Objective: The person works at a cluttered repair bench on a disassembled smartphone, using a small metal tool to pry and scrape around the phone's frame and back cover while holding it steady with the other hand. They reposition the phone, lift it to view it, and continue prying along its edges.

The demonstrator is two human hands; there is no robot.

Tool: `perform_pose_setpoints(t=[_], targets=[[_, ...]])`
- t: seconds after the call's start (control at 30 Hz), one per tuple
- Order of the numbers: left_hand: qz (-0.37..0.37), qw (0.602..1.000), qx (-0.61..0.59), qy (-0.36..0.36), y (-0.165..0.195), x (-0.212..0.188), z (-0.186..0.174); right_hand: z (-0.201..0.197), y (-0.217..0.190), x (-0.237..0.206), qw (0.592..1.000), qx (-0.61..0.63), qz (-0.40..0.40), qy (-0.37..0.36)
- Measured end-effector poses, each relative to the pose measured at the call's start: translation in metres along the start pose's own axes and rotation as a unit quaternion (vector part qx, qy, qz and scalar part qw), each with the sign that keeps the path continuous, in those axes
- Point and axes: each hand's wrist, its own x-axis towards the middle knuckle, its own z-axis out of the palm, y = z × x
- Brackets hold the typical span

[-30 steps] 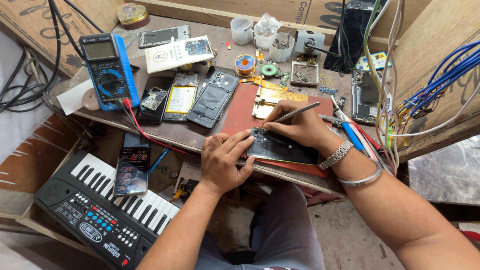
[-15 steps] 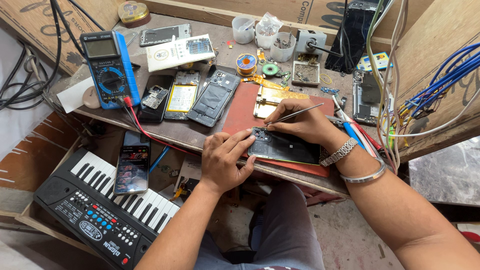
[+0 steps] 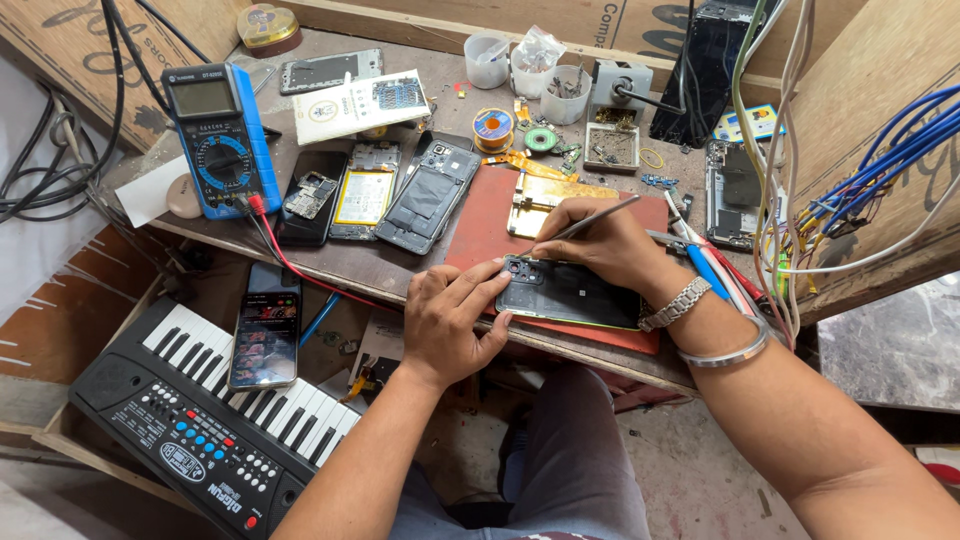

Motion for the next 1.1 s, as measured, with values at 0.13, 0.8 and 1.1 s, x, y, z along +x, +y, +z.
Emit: perform_pose_setpoints(t=[0.13,0.8,1.1], targets=[[0.002,1.000,-0.003,0.001,-0.002,0.001,-0.004,0.010,-0.006,0.001,0.998,-0.040,-0.009,0.050],[-0.001,1.000,-0.001,0.002,-0.003,0.003,-0.006,-0.007,-0.006,-0.001,1.000,0.010,-0.001,-0.021],[-0.002,1.000,-0.004,0.001,-0.002,0.003,-0.006,-0.001,-0.002,0.003,0.994,-0.067,-0.062,0.067]])
